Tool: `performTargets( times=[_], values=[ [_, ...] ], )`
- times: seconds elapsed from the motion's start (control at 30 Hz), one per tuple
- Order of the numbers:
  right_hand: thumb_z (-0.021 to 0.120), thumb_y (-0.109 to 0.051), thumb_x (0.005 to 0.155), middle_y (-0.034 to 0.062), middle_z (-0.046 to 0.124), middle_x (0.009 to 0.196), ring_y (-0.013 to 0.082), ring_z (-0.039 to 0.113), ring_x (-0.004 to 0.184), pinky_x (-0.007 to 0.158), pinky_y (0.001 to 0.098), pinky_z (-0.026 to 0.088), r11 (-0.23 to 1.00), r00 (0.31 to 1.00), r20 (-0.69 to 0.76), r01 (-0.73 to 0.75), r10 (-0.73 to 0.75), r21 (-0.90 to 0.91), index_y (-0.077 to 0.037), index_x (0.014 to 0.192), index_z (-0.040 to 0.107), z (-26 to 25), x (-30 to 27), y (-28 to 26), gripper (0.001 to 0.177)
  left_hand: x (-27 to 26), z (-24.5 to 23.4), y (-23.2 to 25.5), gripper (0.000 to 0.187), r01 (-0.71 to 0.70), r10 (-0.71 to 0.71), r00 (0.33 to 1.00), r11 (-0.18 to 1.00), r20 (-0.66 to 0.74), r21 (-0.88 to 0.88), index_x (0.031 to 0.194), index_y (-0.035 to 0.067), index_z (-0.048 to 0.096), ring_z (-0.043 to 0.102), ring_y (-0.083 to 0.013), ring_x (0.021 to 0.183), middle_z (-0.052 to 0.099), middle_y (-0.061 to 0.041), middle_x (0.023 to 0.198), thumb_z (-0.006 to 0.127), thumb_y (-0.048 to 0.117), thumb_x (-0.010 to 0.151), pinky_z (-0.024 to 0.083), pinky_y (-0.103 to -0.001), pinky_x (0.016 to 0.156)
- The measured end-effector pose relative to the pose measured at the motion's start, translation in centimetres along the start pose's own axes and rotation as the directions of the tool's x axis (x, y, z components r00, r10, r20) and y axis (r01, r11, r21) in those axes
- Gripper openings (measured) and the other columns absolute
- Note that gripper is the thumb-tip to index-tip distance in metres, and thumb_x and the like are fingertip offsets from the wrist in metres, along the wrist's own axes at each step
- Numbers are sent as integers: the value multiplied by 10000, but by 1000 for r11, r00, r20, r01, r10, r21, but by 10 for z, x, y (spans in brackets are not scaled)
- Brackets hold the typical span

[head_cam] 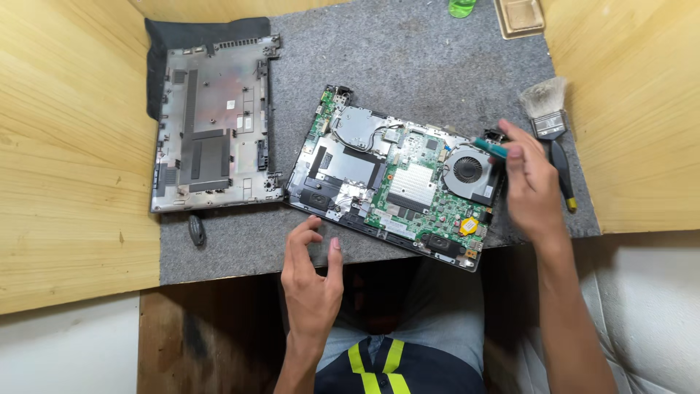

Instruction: The person uses a screwdriver to remove screws from a disassembled laptop motherboard, detaches a fan, and then uses a brush to clean dust from the fan and surrounding components.

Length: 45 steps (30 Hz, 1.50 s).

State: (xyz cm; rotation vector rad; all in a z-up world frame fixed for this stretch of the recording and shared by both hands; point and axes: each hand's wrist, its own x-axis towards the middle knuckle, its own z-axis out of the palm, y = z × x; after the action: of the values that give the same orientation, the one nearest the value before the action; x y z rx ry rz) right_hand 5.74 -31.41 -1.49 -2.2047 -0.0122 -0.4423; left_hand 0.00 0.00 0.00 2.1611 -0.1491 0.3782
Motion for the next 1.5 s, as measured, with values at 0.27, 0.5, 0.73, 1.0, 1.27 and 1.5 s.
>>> performTargets(
  times=[0.27, 0.5, 0.73, 1.0, 1.27, 1.5],
  values=[
    [301, -285, 1155, 171, 648, 1370, 363, 569, 1214, 1047, 474, 417, 994, 999, -12, -31, 30, -106, -6, 972, 664, -12, -25, -17, 493, 29, 5, 16, 186, 34, -47, 981, 997, 187, 74, 1116, 23, 451, 369, -489, 1448, 452, -314, 1466, 509, 174, 1023, 464, -583, 1061],
    [319, -258, 1154, 175, 637, 1422, 356, 578, 1162, 1037, 485, 420, 986, 988, 6, -156, 157, -61, -14, 947, 681, -10, -71, -43, 483, 74, 6, 19, 335, -16, -25, 946, 992, 323, 123, 1200, -69, 482, 271, -544, 1466, 344, -452, 1488, 426, 228, 1054, 322, -648, 1115],
    [335, -292, 1076, 101, 579, 1489, 263, 499, 1116, 931, 328, 451, 989, 996, -5, -91, 91, -115, 69, 1221, 652, 1, -87, -42, 502, 36, -17, 6, 805, 113, -91, 861, 993, 500, -15, 1431, 268, 240, 159, -428, 1535, 154, -199, 1655, 661, 573, 816, 313, -716, 1088],
    [345, -252, 1081, 50, 650, 1415, 197, 500, 956, 905, 286, 448, 991, 991, 42, -128, 130, -48, -16, 1177, 699, 7, -90, -54, 436, 22, -16, -16, 958, -187, 94, 868, 971, 487, 147, 1488, 221, 270, 164, -431, 1540, 167, -244, 1666, 901, 284, 769, 213, -578, 1196],
    [343, -298, 1061, 48, 649, 1413, 154, 492, 915, 850, 252, 449, 979, 976, 92, -203, 200, 26, -20, 1295, 666, 14, -87, -66, 486, 54, -32, -33, 966, -53, 23, 824, 998, 566, 37, 1522, 252, 264, 250, -344, 1418, 137, -103, 1701, 857, 370, 769, 303, -544, 1137],
    [332, -299, 1072, 25, 655, 1403, 142, 456, 843, 773, 233, 431, 979, 976, 83, -203, 201, 17, -20, 1287, 673, 18, -82, -64, 490, 52, -26, -44, 860, -85, 73, 860, 996, 505, 1, 1475, 239, 319, 322, -315, 1376, 199, -108, 1685, 833, 358, 796, 367, -519, 1122]
  ],
)
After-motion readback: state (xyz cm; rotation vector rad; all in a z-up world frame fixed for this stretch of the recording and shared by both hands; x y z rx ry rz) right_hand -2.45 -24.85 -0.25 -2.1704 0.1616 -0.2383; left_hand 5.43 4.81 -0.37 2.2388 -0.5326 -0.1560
